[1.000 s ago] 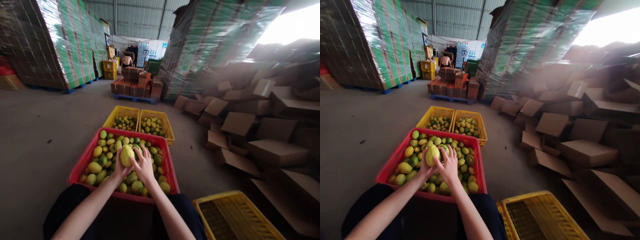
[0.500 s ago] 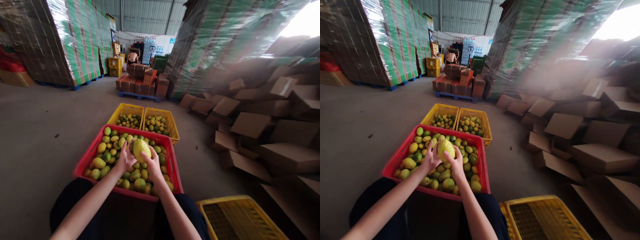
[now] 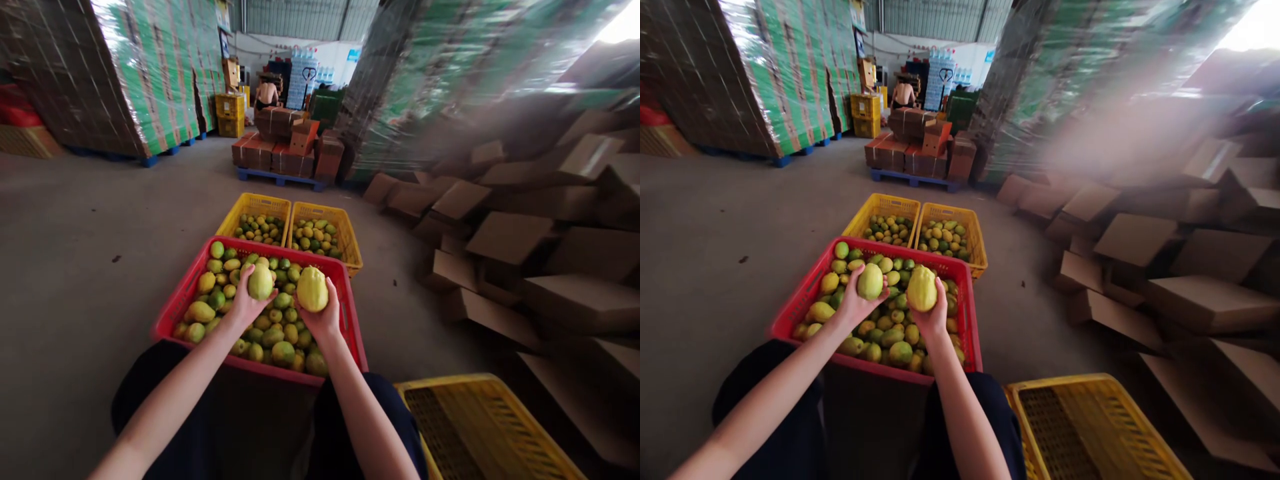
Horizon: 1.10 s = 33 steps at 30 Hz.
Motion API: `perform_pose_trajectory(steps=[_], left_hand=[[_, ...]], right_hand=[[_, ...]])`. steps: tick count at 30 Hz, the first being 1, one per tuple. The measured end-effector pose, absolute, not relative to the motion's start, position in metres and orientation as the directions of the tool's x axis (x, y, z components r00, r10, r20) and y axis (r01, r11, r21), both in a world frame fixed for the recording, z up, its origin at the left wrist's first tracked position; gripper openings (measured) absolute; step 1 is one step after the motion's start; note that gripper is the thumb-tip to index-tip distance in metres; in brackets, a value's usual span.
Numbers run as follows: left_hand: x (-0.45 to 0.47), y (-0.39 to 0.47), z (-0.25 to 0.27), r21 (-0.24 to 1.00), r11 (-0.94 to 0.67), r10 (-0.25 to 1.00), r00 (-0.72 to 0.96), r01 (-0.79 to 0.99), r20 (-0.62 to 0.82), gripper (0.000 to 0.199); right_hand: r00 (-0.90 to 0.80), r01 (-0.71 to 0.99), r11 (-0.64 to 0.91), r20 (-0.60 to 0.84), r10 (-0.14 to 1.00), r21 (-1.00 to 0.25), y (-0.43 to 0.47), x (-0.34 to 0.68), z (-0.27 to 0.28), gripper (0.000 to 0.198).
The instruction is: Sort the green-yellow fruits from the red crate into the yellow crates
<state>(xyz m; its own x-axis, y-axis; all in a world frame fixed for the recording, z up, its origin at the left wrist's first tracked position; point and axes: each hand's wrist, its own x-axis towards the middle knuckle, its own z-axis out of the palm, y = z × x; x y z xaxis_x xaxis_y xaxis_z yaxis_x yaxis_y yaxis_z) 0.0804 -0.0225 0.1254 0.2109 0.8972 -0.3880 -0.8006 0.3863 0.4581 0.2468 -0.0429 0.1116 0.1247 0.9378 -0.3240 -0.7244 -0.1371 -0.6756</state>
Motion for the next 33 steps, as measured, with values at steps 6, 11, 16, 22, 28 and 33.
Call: perform_pose_trajectory(steps=[6, 11, 16, 22, 28, 33], left_hand=[[0.086, -0.017, 0.121, 0.387, 0.433, 0.848, 0.222, -0.814, -0.482, 0.032], [0.084, -0.012, 0.119, 0.312, 0.436, 0.818, 0.227, -0.844, -0.528, 0.033], [0.081, -0.016, 0.122, 0.374, 0.429, 0.832, 0.199, -0.822, -0.518, 0.017], [0.083, -0.022, 0.118, 0.462, 0.452, 0.843, 0.196, -0.763, -0.501, 0.026], [0.087, -0.020, 0.113, 0.350, 0.493, 0.791, 0.242, -0.797, -0.562, 0.027], [0.085, -0.017, 0.121, 0.447, 0.466, 0.807, 0.159, -0.763, -0.569, 0.019]], right_hand=[[0.114, -0.741, -0.186, -0.394, 0.912, -0.645, -0.039, 0.247, 0.111, 0.024], [0.052, -0.703, -0.326, -0.503, 0.863, -0.632, -0.040, 0.250, 0.107, 0.031], [-0.027, -0.743, -0.352, -0.501, 0.865, -0.569, -0.048, 0.244, 0.118, 0.028], [-0.055, -0.841, -0.285, -0.451, 0.891, -0.460, -0.048, 0.245, 0.118, 0.019], [-0.065, -0.854, -0.312, -0.510, 0.858, -0.416, -0.039, 0.247, 0.104, 0.023], [0.043, -0.831, -0.257, -0.519, 0.854, -0.493, -0.040, 0.244, 0.115, 0.018]])
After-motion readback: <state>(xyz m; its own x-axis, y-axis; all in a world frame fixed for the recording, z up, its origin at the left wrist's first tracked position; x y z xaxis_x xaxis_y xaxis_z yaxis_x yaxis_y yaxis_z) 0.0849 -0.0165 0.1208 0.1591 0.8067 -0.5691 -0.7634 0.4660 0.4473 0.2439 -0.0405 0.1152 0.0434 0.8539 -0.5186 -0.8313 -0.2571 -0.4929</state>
